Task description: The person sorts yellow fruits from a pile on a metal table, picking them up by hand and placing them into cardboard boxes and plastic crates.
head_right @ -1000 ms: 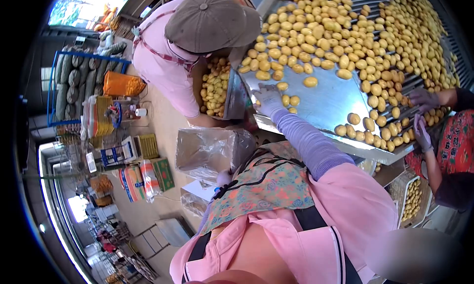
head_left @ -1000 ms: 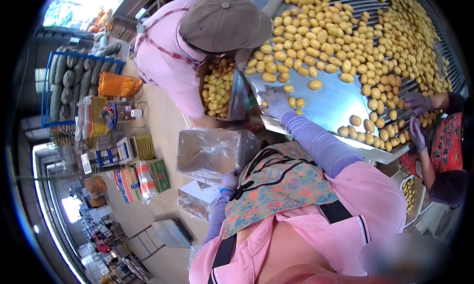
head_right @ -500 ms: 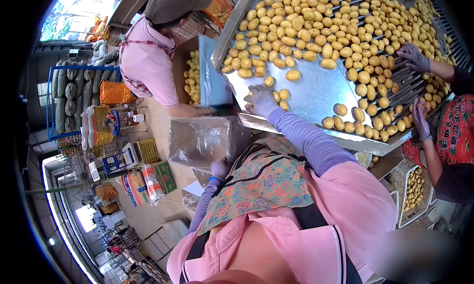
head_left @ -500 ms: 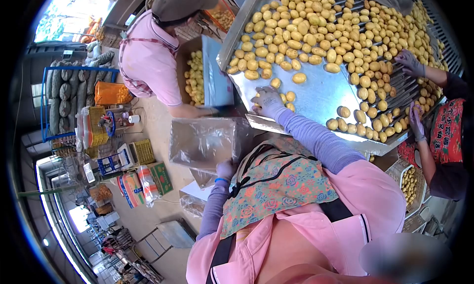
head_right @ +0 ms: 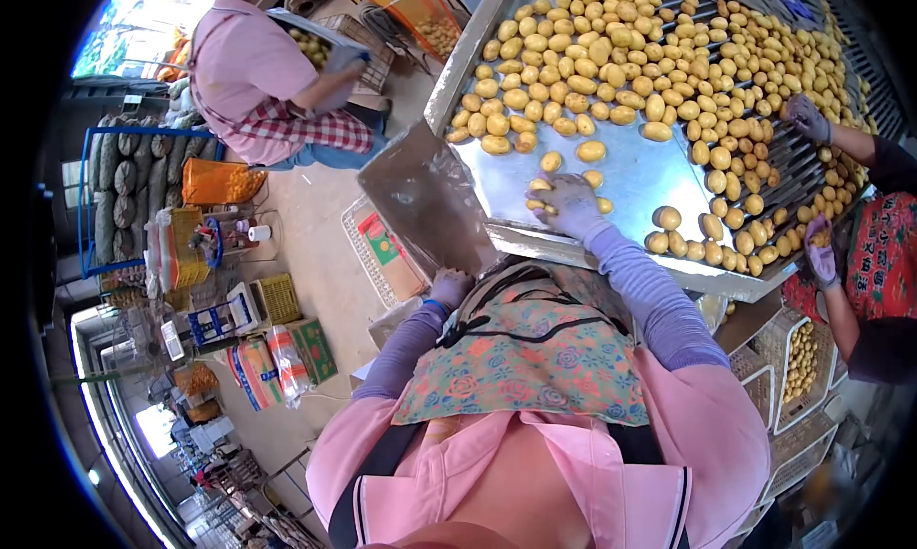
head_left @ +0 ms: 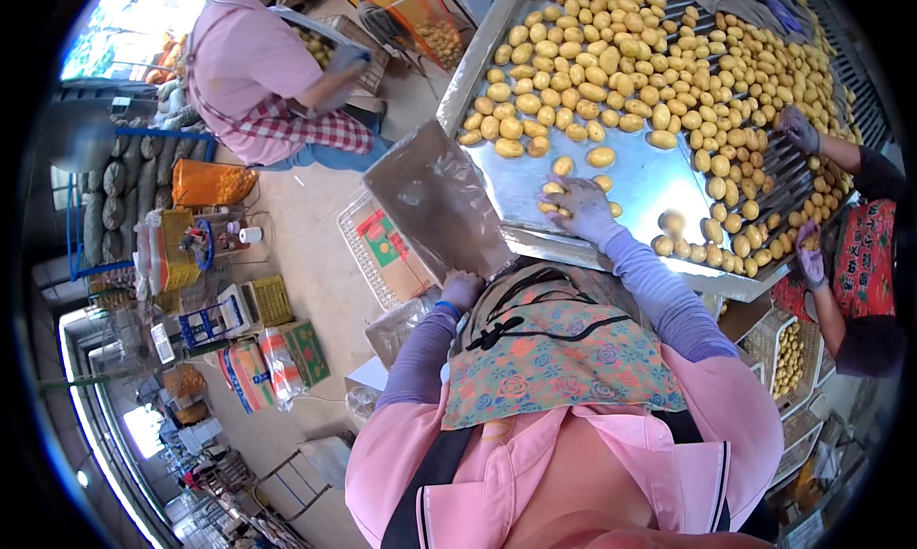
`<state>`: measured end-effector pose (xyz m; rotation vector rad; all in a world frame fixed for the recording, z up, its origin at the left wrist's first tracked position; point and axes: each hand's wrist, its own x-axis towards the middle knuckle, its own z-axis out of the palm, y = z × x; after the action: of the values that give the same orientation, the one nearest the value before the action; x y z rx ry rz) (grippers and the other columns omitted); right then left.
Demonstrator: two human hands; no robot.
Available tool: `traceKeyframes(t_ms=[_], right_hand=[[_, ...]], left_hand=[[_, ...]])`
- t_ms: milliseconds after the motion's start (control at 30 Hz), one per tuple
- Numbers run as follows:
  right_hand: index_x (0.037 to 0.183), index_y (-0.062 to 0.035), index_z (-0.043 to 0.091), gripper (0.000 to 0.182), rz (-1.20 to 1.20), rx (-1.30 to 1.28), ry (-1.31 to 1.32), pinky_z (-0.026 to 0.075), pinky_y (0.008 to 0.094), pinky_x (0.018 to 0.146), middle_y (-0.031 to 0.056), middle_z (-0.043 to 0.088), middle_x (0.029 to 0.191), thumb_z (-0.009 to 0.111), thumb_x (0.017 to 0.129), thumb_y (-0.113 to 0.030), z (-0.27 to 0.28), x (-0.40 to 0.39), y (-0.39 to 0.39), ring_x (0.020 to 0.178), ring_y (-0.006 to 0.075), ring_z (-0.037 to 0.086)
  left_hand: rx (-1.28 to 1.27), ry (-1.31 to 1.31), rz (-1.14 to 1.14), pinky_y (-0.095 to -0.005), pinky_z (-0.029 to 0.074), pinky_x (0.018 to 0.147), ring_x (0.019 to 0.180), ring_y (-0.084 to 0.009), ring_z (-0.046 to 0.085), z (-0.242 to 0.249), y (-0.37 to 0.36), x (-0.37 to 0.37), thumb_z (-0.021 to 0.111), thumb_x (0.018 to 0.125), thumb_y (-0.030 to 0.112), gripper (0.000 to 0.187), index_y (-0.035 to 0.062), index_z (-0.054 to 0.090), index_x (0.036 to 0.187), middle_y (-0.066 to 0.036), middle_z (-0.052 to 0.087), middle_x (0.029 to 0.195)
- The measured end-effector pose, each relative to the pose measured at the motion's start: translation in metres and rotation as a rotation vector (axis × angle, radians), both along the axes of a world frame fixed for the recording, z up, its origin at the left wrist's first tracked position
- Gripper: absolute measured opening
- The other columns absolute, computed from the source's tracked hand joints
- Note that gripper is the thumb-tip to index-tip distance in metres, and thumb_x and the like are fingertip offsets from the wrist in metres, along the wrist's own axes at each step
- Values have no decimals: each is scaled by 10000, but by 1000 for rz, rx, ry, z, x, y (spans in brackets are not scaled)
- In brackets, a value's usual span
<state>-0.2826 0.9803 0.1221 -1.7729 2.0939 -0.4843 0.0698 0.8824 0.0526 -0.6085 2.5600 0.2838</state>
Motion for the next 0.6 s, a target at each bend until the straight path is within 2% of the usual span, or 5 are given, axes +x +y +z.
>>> traceKeyframes(t_ms=[133, 400, 467, 533, 600], right_hand=[[1239, -270, 671, 430, -113, -113, -42, 392, 487, 1068, 70, 573, 1376, 688, 837, -422, -7, -10, 18, 1234, 309, 548], [1365, -265, 579, 574, -507, 32, -1, 439, 474, 1036, 77, 568, 1372, 703, 812, -353, 3, 5, 32, 1195, 327, 568], [1359, -306, 577, 557, -515, -67, 75, 416, 465, 1050, 67, 579, 1350, 699, 825, -411, 5, 14, 31, 1194, 322, 568], [1338, -313, 594, 546, -538, 74, 82, 389, 472, 1079, 65, 543, 1395, 711, 813, -409, 9, 19, 28, 1261, 322, 517], [1303, -332, 618, 509, -334, 21, 163, 342, 490, 1116, 62, 492, 1452, 709, 810, -413, 10, 21, 25, 1337, 316, 440]], left_hand=[[1, -10, -178, -467, 504, 747, 854, -275, 689, -2, -30, 3, 571, 865, 293, 195, 176, 727, 873, -73, 719, 858], [2, 83, -406, -447, 475, 817, 954, -280, 658, 1, -76, 1, 547, 900, 288, 216, 133, 661, 997, -96, 693, 945], [5, 128, -389, -460, 477, 811, 912, -286, 663, -8, -74, -2, 561, 903, 361, 256, 129, 665, 936, -109, 695, 919], [57, 96, -363, -454, 473, 818, 926, -289, 663, -22, -71, -5, 548, 920, 373, 273, 137, 677, 970, -118, 695, 950], [85, 24, -279, -465, 470, 822, 1001, -291, 660, -34, -74, -5, 527, 943, 353, 255, 173, 670, 1053, -98, 701, 1002]])
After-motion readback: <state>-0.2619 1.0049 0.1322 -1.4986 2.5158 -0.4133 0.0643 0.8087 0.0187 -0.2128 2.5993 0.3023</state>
